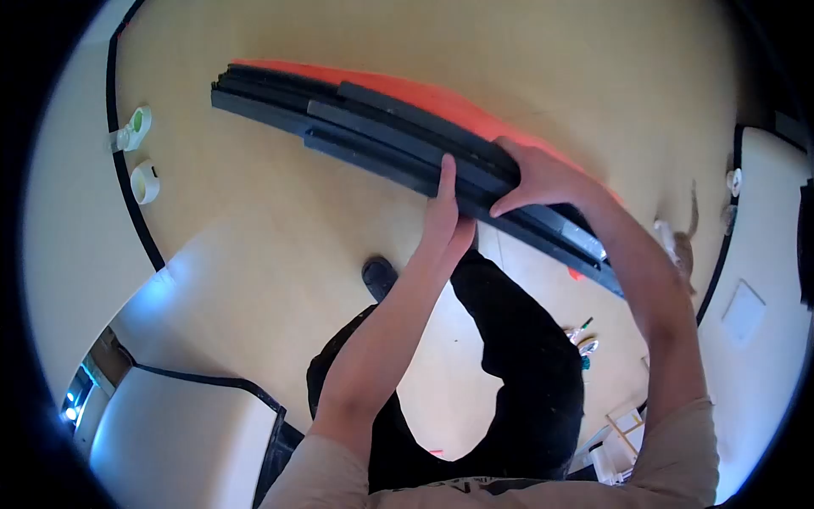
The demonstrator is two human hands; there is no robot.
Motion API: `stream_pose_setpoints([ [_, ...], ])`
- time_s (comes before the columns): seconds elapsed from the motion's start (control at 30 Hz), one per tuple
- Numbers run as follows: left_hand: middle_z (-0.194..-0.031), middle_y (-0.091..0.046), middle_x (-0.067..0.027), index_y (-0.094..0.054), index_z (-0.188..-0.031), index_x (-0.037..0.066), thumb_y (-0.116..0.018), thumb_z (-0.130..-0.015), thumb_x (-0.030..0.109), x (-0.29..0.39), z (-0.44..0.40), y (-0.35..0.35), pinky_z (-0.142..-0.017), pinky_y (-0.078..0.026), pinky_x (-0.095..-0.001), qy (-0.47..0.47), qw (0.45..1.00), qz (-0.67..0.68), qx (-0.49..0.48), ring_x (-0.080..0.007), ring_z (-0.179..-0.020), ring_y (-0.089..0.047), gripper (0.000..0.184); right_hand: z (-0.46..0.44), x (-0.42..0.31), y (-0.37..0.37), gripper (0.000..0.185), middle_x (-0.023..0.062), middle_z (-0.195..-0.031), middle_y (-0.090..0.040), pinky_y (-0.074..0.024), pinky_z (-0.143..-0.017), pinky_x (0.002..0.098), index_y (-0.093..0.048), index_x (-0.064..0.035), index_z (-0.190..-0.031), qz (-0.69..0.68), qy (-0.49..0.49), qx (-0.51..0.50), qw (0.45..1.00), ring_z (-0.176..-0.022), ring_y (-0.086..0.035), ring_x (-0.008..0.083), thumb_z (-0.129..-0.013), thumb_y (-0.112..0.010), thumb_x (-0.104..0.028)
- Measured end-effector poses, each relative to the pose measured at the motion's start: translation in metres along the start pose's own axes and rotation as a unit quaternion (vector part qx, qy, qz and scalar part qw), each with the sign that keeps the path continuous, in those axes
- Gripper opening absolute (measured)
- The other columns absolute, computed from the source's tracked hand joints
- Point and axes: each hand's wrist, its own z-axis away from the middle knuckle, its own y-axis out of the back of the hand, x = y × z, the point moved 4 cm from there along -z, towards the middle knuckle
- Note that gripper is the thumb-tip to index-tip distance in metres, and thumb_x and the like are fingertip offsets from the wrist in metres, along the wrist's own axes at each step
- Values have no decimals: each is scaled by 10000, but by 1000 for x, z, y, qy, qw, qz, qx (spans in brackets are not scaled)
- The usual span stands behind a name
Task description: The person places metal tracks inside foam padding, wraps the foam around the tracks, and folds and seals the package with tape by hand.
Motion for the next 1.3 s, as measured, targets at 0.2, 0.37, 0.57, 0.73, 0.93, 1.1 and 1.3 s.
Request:
stream_pose_setpoints([
  [0.2,-1459,-536,-146,-395,-1489,-27,-679,-992,436,3,-98,29,-1149,-457,-409,43,999,6,20,-255,-1333,-535,737,-85,52,6,969,200,-1273,-662,-485,-1046,413,-480,-51,-1427,-74,13,12,997,-1182,-641,326,-614,-947,-297],
  [0.37,-1460,-535,-137,-386,-1500,-24,-694,-980,442,5,-138,43,-1148,-453,-409,36,999,18,18,-252,-1330,-537,764,-120,68,7,950,200,-1255,-665,-490,-1033,404,-485,-45,-1413,-78,21,8,997,-1166,-642,330,-620,-945,-295],
  [0.57,-1493,-535,-91,-438,-1498,37,-650,-982,528,-6,-168,58,-1190,-386,-425,-2,999,5,36,-259,-1367,-506,743,-154,99,1,943,204,-1254,-658,-489,-1022,400,-499,-30,-1392,-41,52,12,998,-1173,-632,320,-615,-958,-302],
  [0.73,-1450,-551,-114,-411,-1494,-6,-732,-956,436,-7,-163,74,-1148,-450,-412,-27,997,55,41,-253,-1309,-558,767,-162,99,-12,957,194,-1254,-653,-492,-1011,400,-499,-26,-1395,-62,60,-28,996,-1165,-627,320,-608,-962,-311],
  [0.93,-1477,-549,-105,-471,-1488,84,-583,-989,608,2,-173,82,-1187,-387,-464,-17,999,-1,28,-283,-1360,-515,732,-182,101,-21,987,215,-1262,-648,-500,-1003,429,-490,-20,-1390,-48,57,-17,997,-1185,-625,348,-602,-967,-375],
  [1.1,-1501,-532,-99,-482,-1498,98,-612,-979,585,16,-174,72,-1193,-370,-497,-14,1000,-13,18,-290,-1381,-491,723,-195,96,-21,1029,251,-1253,-651,-506,-999,441,-497,19,-1367,-52,81,-28,995,-1173,-633,395,-580,-970,-446],
  [1.3,-1543,-484,-117,-451,-1526,123,-598,-968,610,29,-189,78,-1216,-315,-562,15,999,-18,47,-326,-1426,-435,756,-218,97,-20,1040,254,-1266,-656,-511,-1009,439,-501,38,-1366,-11,134,2,991,-1178,-640,388,-599,-947,-503],
])
